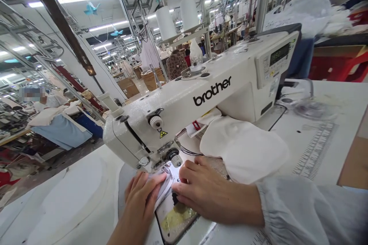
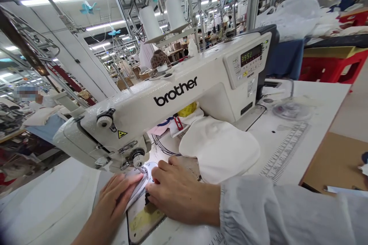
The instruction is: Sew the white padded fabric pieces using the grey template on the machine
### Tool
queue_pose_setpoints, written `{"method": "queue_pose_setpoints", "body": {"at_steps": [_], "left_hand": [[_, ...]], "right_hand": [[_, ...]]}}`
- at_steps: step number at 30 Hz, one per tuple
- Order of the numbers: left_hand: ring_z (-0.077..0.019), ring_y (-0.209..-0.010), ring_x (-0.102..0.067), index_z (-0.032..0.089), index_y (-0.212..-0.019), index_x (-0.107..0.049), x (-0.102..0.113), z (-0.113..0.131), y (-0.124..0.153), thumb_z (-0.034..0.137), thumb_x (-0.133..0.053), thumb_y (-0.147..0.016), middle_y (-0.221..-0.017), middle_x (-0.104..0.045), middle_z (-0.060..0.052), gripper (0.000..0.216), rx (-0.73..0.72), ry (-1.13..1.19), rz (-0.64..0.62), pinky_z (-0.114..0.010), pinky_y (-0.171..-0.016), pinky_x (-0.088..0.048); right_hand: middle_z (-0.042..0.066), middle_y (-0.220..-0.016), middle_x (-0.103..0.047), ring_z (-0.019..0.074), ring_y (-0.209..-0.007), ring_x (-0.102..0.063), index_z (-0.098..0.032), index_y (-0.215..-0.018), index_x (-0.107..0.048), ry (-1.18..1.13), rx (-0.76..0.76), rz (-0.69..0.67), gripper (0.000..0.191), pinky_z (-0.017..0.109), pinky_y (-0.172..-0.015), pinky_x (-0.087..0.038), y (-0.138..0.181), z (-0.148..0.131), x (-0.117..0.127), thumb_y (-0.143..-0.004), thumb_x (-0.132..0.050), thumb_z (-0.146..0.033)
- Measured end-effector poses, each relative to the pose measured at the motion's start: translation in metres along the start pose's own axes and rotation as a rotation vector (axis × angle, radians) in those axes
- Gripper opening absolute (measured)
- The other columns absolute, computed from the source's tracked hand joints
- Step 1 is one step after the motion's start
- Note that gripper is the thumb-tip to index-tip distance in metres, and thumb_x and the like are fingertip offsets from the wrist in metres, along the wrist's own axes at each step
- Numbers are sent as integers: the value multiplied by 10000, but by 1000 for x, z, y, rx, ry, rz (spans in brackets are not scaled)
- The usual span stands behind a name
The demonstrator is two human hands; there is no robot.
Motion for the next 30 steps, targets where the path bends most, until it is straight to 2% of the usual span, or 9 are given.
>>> {"method": "queue_pose_setpoints", "body": {"at_steps": [4, 7, 11, 14, 17, 25, 30], "left_hand": [[-302, -1270, -517, 362, -1176, -656, -15, 14, 13, 318, -368, -957, -1269, -642, -54, 364, 127, -86, 158, -550, -1006, -441], [-325, -1278, -513, 359, -1194, -645, -12, 18, 15, 329, -336, -964, -1306, -618, -68, 386, 158, -123, 142, -572, -952, -477], [-258, -1156, -621, 421, -1235, -602, 4, 7, 7, 332, -447, -937, -1245, -667, -15, 348, -67, -162, 2, -455, -875, -556], [-197, -1189, -610, 366, -1263, -587, 9, 1, 2, 271, -476, -934, -1286, -662, 8, 360, -215, -155, 40, -359, -950, -525], [-167, -1216, -595, 315, -1287, -572, 7, 1, 2, 255, -497, -934, -1322, -645, 11, 366, -260, -169, 76, -302, -986, -492], [-152, -1203, -607, 296, -1286, -566, 1, 3, 7, 246, -471, -948, -1306, -656, 15, 354, -259, -209, 140, -306, -962, -493], [-168, -1206, -602, 320, -1209, -616, -10, 10, 10, 264, -430, -963, -1294, -662, 25, 313, -107, -114, 220, -343, -989, -454]], "right_hand": [[36, -960, -606, 196, -902, -493, -199, -1001, -610, -9, -1, 2, 149, 358, -788, -332, 0, -1, -1, -1006, -482, -275], [44, -996, -593, 206, -907, -487, -210, -1012, -614, 5, 2, 0, 151, 359, -785, -341, 0, -1, -3, -1002, -495, -302], [47, -1002, -577, 210, -906, -479, -212, -986, -614, 11, 1, -9, 181, 363, -783, -349, 0, 0, -3, -1012, -467, -314], [49, -1009, -574, 212, -913, -475, -213, -989, -608, 16, -3, -3, 177, 364, -788, -350, 0, 0, -3, -1013, -460, -307], [41, -995, -570, 209, -905, -468, -217, -969, -599, 17, 8, 14, 167, 361, -785, -345, 0, 1, -4, -1012, -463, -302], [44, -973, -559, 209, -888, -465, -207, -954, -602, 17, -1, 21, 160, 358, -775, -343, 1, 2, -6, -999, -490, -312], [48, -987, -554, 214, -895, -474, -209, -964, -605, 20, -19, 6, 154, 369, -790, -356, 1, 2, -3, -993, -502, -319]]}}
Point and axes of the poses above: each hand's wrist, its own y-axis away from the middle knuckle, its own x-axis out of the back of the hand, z = x × y, the point moved 1 cm from there along -y, towards the middle knuckle
